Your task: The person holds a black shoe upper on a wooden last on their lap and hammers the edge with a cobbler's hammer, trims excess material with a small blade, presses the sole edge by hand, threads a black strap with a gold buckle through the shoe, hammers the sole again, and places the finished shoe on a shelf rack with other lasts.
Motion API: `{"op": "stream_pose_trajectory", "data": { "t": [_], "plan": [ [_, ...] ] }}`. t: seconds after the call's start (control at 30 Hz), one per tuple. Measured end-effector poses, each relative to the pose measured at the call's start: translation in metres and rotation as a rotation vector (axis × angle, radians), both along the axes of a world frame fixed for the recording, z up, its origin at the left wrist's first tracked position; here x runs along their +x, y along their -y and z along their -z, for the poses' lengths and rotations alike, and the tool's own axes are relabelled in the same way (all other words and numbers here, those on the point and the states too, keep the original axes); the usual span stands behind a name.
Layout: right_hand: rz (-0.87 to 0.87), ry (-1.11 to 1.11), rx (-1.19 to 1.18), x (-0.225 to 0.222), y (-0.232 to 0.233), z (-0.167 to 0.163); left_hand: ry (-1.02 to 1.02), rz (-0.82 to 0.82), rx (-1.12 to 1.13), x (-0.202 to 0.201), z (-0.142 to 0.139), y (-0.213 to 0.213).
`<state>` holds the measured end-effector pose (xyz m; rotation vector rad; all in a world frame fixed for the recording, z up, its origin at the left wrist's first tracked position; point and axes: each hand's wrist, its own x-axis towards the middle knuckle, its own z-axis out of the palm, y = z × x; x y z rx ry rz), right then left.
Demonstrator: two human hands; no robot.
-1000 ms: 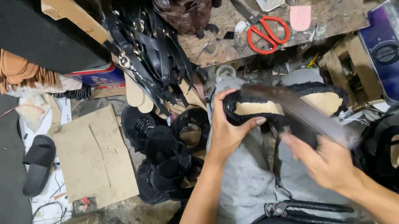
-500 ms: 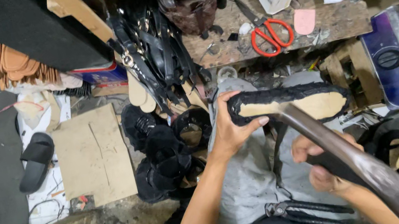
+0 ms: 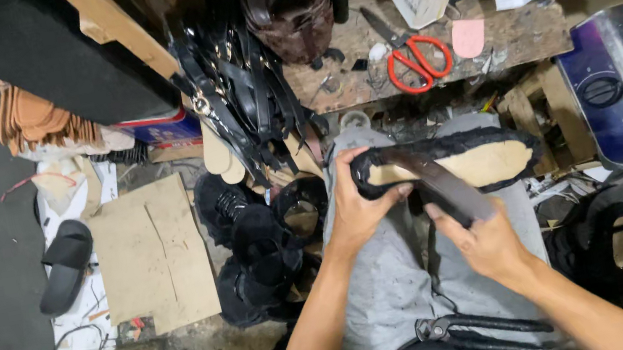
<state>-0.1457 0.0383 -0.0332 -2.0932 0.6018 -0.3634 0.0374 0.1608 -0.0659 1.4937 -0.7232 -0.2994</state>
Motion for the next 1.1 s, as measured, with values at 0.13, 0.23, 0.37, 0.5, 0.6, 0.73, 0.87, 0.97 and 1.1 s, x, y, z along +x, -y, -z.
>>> {"op": "stream_pose_trajectory", "data": {
  "t": [0.13, 0.23, 0.37, 0.5, 0.6, 0.73, 0.87, 0.97, 1.1],
  "plan": [
    [0.111, 0.29, 0.186, -0.006, -0.006, -0.007, 0.012, 0.016, 0.005, -0.002, -0.005, -0.004],
    [0.104, 0.262, 0.149, -0.012, -0.01, -0.006, -0.016, 0.018, 0.021, -0.004, -0.007, -0.005],
    [0.157, -0.021, -0.013, -0.02, -0.005, -0.001, -0.084, 0.035, 0.016, -0.004, -0.009, -0.005],
    [0.161, 0.365, 0.176, -0.026, -0.003, 0.001, -0.004, -0.004, 0.071, -0.005, -0.009, -0.003],
    [0.223, 0.073, 0.036, -0.034, 0.0, -0.004, -0.03, 0.006, 0.075, -0.006, -0.008, -0.003],
    [0.343, 0.387, 0.168, -0.042, 0.004, -0.015, 0.004, -0.008, 0.075, -0.007, -0.006, -0.002],
    [0.436, 0.022, 0.211, -0.05, 0.015, -0.026, -0.022, -0.01, 0.089, -0.007, -0.006, -0.001],
    [0.461, 0.468, 0.216, -0.055, 0.021, -0.028, -0.085, 0.026, 0.047, -0.008, -0.005, 0.0],
    [0.488, 0.12, 0.176, -0.065, 0.029, -0.027, -0.089, 0.036, 0.022, -0.009, -0.002, 0.0]
  ]
}}
